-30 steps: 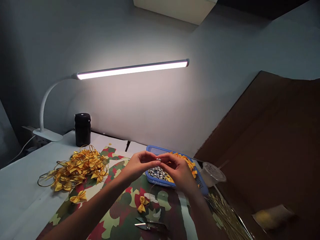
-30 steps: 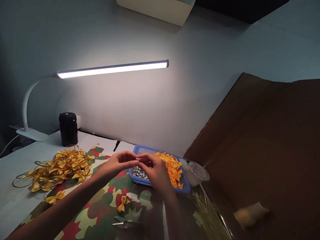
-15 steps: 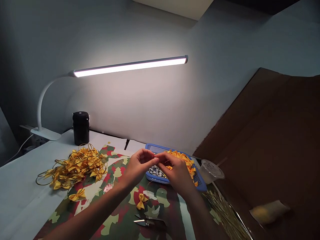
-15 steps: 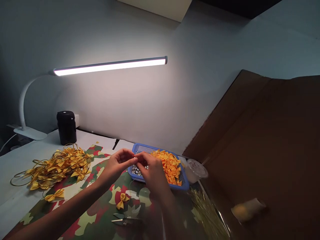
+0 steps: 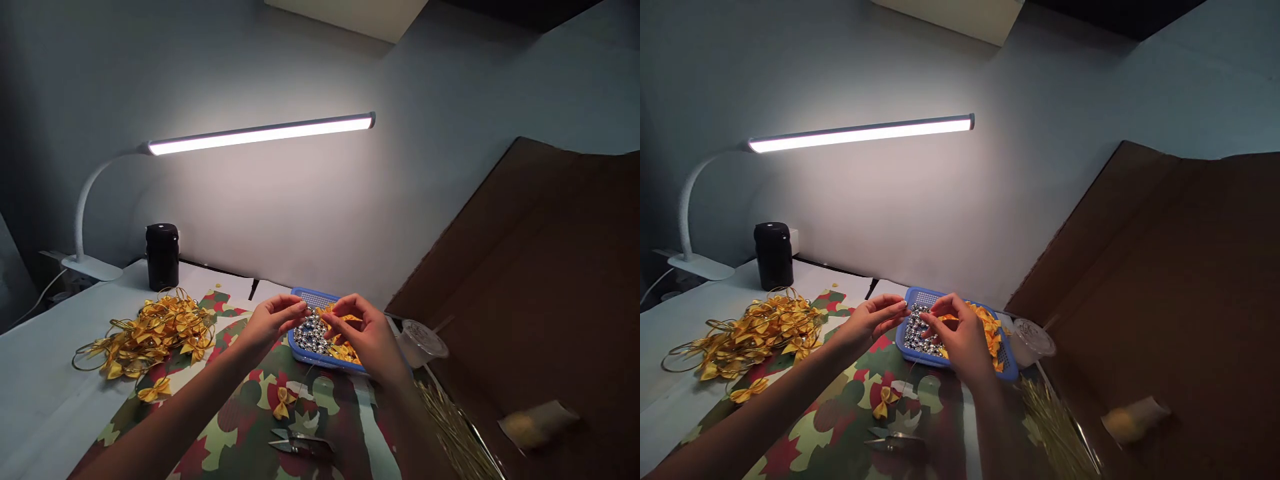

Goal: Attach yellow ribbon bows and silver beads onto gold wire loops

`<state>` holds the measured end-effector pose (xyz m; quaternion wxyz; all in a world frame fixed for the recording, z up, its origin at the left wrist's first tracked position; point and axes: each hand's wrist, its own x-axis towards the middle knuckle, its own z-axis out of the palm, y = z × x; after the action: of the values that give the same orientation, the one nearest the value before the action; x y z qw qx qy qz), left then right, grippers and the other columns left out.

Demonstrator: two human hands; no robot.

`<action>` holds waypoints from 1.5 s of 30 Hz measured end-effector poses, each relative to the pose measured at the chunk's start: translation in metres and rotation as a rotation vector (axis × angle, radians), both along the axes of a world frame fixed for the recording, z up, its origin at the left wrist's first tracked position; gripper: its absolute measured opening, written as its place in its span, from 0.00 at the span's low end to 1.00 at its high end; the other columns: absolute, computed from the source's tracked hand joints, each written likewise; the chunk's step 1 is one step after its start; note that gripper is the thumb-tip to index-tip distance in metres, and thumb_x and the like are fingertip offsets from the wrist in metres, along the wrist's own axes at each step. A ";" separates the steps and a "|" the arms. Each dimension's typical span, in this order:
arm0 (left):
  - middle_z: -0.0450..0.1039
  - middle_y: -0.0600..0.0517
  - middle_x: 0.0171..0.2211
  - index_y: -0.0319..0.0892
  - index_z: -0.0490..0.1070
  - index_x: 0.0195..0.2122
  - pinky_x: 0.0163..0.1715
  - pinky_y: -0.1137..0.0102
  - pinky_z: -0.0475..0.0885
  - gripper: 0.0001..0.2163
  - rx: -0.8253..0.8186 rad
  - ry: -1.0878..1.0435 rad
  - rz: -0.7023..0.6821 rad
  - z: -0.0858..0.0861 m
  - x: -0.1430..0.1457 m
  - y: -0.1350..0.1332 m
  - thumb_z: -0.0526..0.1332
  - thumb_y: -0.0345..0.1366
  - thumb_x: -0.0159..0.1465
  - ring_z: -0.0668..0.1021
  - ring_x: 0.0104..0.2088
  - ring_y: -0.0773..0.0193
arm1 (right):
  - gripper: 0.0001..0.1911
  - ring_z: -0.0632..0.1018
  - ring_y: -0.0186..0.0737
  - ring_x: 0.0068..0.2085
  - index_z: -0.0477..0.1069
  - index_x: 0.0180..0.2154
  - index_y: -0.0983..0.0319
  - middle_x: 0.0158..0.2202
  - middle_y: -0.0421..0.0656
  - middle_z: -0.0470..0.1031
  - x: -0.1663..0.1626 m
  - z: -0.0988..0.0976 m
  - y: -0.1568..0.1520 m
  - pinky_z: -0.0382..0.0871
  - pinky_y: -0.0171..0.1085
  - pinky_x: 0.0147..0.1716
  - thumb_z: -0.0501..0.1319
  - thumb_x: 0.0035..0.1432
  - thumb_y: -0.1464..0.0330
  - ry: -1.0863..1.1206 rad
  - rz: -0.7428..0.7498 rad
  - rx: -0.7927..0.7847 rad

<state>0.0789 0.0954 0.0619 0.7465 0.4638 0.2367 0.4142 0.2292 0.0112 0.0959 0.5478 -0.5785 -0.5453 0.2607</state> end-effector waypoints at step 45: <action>0.75 0.55 0.26 0.39 0.74 0.31 0.34 0.71 0.68 0.19 0.013 0.123 -0.215 0.013 -0.007 -0.004 0.76 0.41 0.41 0.76 0.31 0.67 | 0.18 0.79 0.37 0.31 0.70 0.30 0.60 0.28 0.36 0.74 0.002 -0.004 0.004 0.74 0.36 0.36 0.73 0.41 0.57 0.262 0.114 0.054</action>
<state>0.0722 0.0912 0.0752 0.7677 0.5158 0.2284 0.3042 0.2315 0.0150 0.0922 0.6141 -0.4924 -0.5079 0.3499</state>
